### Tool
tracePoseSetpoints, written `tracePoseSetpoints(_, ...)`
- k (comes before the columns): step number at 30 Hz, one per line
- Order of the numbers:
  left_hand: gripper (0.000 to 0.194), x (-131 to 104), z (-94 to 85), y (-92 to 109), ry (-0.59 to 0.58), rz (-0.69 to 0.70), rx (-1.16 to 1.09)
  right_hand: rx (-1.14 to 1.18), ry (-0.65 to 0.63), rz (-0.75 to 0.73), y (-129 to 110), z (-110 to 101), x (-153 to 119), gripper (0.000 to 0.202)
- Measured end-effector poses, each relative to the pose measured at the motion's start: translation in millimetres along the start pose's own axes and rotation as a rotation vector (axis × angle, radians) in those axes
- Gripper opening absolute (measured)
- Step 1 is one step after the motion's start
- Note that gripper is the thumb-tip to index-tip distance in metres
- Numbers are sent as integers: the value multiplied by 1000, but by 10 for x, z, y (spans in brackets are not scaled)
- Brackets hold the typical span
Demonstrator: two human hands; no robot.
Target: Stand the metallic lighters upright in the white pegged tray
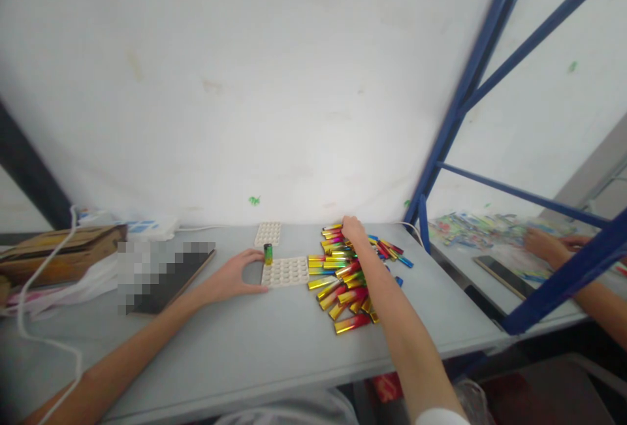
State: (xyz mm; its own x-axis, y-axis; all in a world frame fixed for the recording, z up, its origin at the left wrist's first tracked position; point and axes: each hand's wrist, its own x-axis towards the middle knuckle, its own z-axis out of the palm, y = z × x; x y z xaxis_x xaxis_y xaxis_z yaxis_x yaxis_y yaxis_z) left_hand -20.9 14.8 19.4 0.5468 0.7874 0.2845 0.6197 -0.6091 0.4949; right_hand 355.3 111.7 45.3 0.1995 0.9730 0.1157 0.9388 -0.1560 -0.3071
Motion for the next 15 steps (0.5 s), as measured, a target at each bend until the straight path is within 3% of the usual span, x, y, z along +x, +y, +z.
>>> tracePoseSetpoints(5,70,2,6,0,1,-21,9,144,18,-26,78,-34,32,33)
tracePoseSetpoints(9,72,2,8,-4,-5,-30,15,351,78,-58,83,-167,-1,22)
tracePoseSetpoints(15,70,4,4,-3,5,-7,5,790,102,-166,-179,-319,-357,36)
